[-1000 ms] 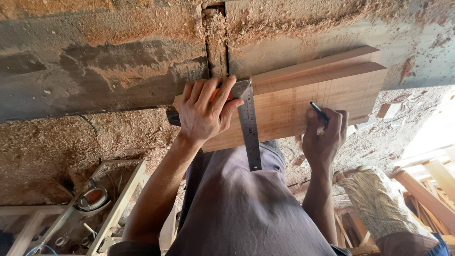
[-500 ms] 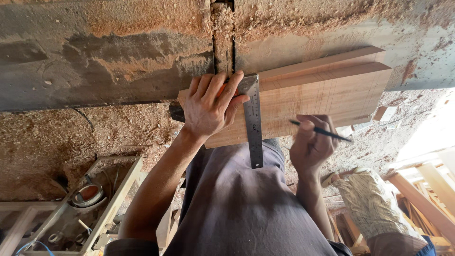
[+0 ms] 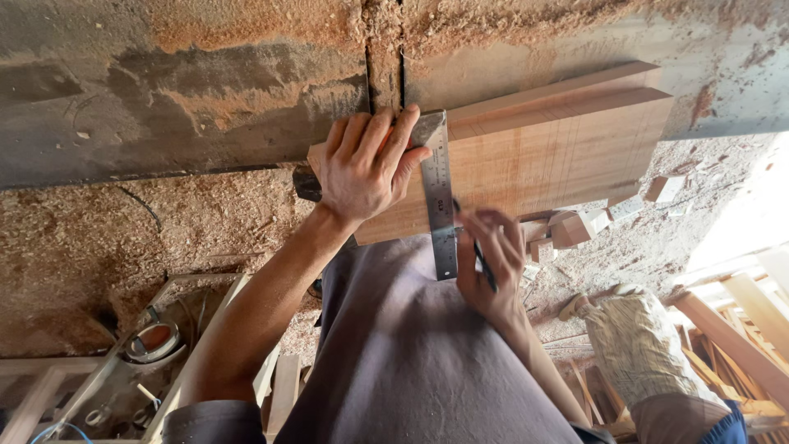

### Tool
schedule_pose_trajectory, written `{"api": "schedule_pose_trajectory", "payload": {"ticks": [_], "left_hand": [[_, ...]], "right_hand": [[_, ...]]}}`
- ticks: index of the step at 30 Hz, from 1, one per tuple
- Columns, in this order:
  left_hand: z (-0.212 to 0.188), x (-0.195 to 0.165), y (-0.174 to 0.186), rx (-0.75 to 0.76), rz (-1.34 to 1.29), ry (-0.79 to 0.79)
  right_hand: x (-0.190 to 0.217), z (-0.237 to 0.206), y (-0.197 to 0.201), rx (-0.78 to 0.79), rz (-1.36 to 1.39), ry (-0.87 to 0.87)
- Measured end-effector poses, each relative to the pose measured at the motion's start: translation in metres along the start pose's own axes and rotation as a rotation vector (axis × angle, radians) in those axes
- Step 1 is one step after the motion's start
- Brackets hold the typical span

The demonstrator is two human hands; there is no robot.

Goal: The person places a wooden board on the workbench, uses a try square and pencil to mark straight guide lines across its face, repositioning the square repeatedly along the board. They then pick up a circular saw and cut the board along the marked lines, steadying the wood with the other hand.

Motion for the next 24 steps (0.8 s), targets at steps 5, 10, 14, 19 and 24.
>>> {"api": "schedule_pose_trajectory", "payload": {"ticks": [5,10,14,19,24], "left_hand": [[-0.004,0.000,-0.003,-0.018,0.039,-0.014],[-0.006,0.001,-0.006,-0.035,0.015,-0.026],[-0.007,0.002,-0.007,-0.024,0.003,-0.026],[-0.005,-0.001,-0.003,-0.023,0.027,-0.023],[-0.001,-0.001,-0.001,0.020,0.044,-0.027]], "right_hand": [[-0.001,-0.024,0.011,0.075,-0.122,-0.003],[-0.019,0.037,-0.011,-0.053,-0.056,0.106],[-0.034,0.077,-0.013,-0.182,0.187,0.140],[-0.055,0.065,-0.016,-0.377,0.443,-0.061],[-0.073,0.035,-0.025,-0.402,0.476,-0.079]]}}
Point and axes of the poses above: each hand's wrist, its own z-axis towards the middle knuckle, its own y-axis out of the back of the hand, x = y × z, the point moved 2 cm from there along z, towards the middle knuckle, and after that the axes turned 4 degrees about -x, right-handed, at the moved point
